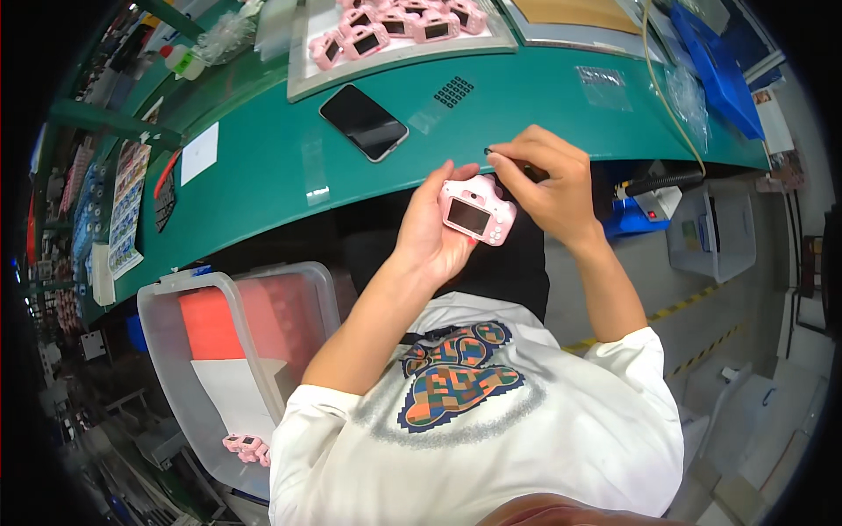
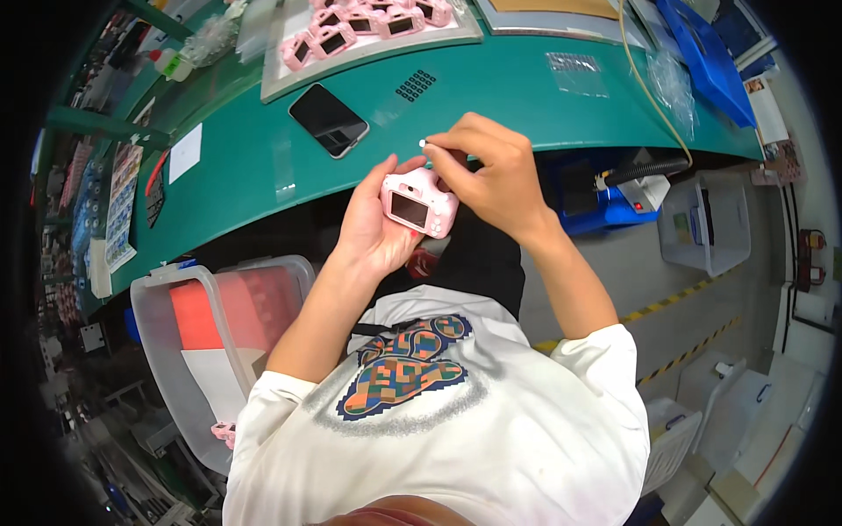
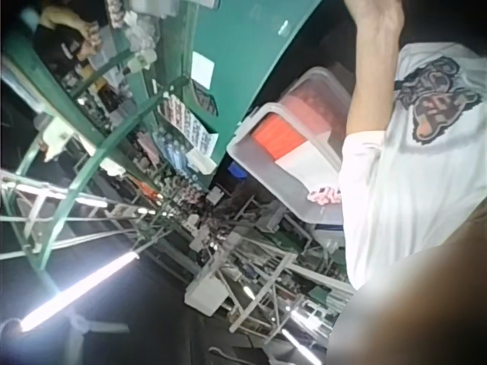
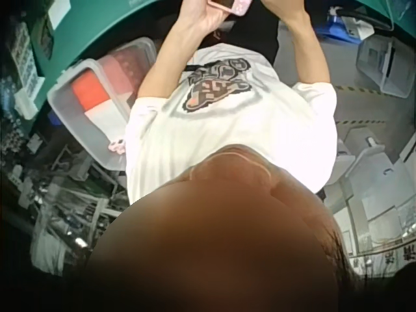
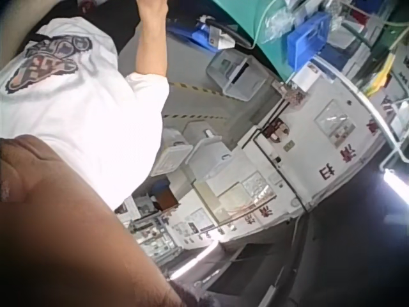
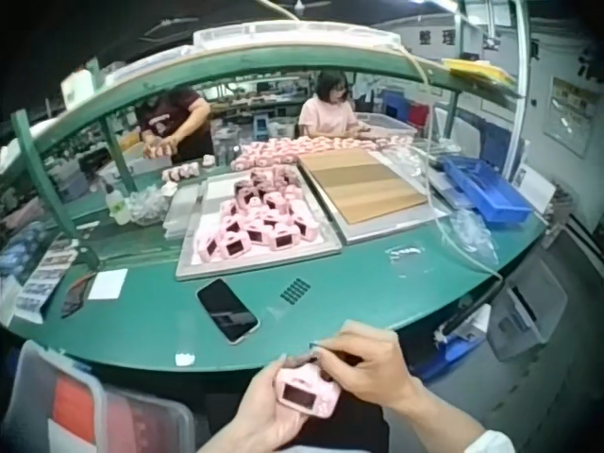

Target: Assembling small electronic circuit boards into pink plastic housings at a manual assembly station.

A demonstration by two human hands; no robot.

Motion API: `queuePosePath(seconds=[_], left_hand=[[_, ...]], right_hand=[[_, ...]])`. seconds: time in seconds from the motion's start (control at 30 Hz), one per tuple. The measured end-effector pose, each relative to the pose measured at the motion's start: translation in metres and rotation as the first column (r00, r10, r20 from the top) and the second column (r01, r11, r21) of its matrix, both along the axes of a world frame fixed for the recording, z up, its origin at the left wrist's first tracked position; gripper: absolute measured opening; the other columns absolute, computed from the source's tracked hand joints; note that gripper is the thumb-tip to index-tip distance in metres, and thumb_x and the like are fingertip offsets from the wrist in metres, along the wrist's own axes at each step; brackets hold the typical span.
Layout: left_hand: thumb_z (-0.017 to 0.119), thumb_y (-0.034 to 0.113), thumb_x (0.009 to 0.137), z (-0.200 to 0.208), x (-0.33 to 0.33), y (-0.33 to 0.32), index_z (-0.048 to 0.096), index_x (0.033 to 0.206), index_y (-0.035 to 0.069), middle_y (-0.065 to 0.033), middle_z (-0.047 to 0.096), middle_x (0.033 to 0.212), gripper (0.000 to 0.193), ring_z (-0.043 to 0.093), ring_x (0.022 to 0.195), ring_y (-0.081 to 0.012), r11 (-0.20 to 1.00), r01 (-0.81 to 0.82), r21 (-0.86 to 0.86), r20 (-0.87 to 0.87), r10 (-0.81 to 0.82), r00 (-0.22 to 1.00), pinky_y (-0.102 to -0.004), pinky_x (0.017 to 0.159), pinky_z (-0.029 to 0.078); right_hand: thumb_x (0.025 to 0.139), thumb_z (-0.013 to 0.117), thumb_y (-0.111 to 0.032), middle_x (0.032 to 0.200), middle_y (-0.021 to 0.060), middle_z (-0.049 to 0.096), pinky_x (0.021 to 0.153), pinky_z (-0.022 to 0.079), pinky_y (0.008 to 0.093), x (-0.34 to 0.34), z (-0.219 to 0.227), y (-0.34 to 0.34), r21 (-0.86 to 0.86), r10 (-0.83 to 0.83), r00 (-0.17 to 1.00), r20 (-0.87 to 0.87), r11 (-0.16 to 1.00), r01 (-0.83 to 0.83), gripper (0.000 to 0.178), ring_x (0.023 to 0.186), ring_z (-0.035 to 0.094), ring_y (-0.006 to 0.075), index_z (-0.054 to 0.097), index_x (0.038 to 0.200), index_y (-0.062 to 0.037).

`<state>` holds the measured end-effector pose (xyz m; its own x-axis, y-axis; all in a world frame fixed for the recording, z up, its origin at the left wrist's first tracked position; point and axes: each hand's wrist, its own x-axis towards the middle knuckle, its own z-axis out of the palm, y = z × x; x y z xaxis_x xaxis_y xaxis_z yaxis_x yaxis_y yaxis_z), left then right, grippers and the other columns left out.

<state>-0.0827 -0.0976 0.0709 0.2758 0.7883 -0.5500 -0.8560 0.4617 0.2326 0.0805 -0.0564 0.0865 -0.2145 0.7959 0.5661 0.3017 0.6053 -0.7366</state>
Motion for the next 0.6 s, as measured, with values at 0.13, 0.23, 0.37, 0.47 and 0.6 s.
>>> queuePosePath(seconds=[0.13, 0.23, 0.37, 0.47, 0.6], left_hand=[[0.054, 0.025, 0.102, -0.004, 0.002, -0.013, 0.057, 0.123, -0.002, -0.0175, 0.063, 0.114, 0.035, 0.064, 0.095, -0.0267, 0.998, -0.056, -0.02, 0.094, 0.058, 0.994, -0.0436, 0.087, 0.056], [0.053, 0.021, 0.102, -0.003, 0.0, -0.022, 0.056, 0.125, -0.003, -0.018, 0.062, 0.117, 0.033, 0.064, 0.1, -0.0269, 0.997, -0.073, -0.024, 0.106, 0.076, 0.991, -0.0445, 0.09, 0.055], [0.051, 0.014, 0.1, 0.018, 0.0, -0.025, 0.052, 0.133, -0.002, -0.0185, 0.059, 0.124, 0.037, 0.06, 0.109, -0.0267, 0.984, -0.087, 0.156, -0.027, 0.093, 0.995, -0.0444, 0.096, 0.052], [0.05, 0.013, 0.1, 0.022, 0.003, -0.031, 0.05, 0.136, -0.001, -0.0185, 0.058, 0.126, 0.039, 0.059, 0.111, -0.026, 0.962, -0.04, 0.27, -0.139, 0.08, 0.987, -0.0431, 0.098, 0.051], [0.049, 0.01, 0.099, 0.029, 0.009, -0.037, 0.048, 0.139, 0.0, -0.0181, 0.056, 0.128, 0.041, 0.058, 0.11, -0.0237, 0.918, 0.032, 0.394, -0.304, 0.097, 0.948, -0.0388, 0.096, 0.05]], right_hand=[[0.077, 0.076, 0.003, 0.074, 0.0031, 0.064, 0.053, 0.038, 0.0225, 0.005, 0.008, -0.024, 0.114, -0.009, 0.993, 0.114, 0.993, -0.004, 0.01, 0.061, 0.049, 0.0115, 0.076, 0.086, 0.0009], [0.076, 0.076, 0.003, 0.074, 0.003, 0.063, 0.052, 0.037, 0.0226, 0.007, 0.011, -0.033, 0.207, -0.027, 0.973, 0.231, 0.978, -0.022, 0.01, 0.06, 0.049, 0.0123, 0.075, 0.086, 0.0002], [0.074, 0.076, 0.003, 0.076, 0.0028, 0.062, 0.052, 0.037, 0.024, 0.005, 0.013, -0.03, 0.363, -0.086, 0.922, 0.377, 0.93, -0.062, 0.011, 0.058, 0.047, 0.0139, 0.074, 0.084, -0.0014], [0.074, 0.076, 0.002, 0.076, 0.0025, 0.062, 0.053, 0.037, 0.0242, 0.005, 0.016, -0.031, 0.416, -0.133, 0.908, 0.396, 0.908, -0.049, 0.011, 0.058, 0.045, 0.0141, 0.074, 0.084, -0.0017], [0.074, 0.076, 0.001, 0.077, 0.0022, 0.061, 0.054, 0.038, 0.0245, 0.004, 0.023, -0.032, 0.471, -0.195, 0.884, 0.424, 0.882, -0.031, 0.011, 0.057, 0.043, 0.0142, 0.073, 0.084, -0.002]])
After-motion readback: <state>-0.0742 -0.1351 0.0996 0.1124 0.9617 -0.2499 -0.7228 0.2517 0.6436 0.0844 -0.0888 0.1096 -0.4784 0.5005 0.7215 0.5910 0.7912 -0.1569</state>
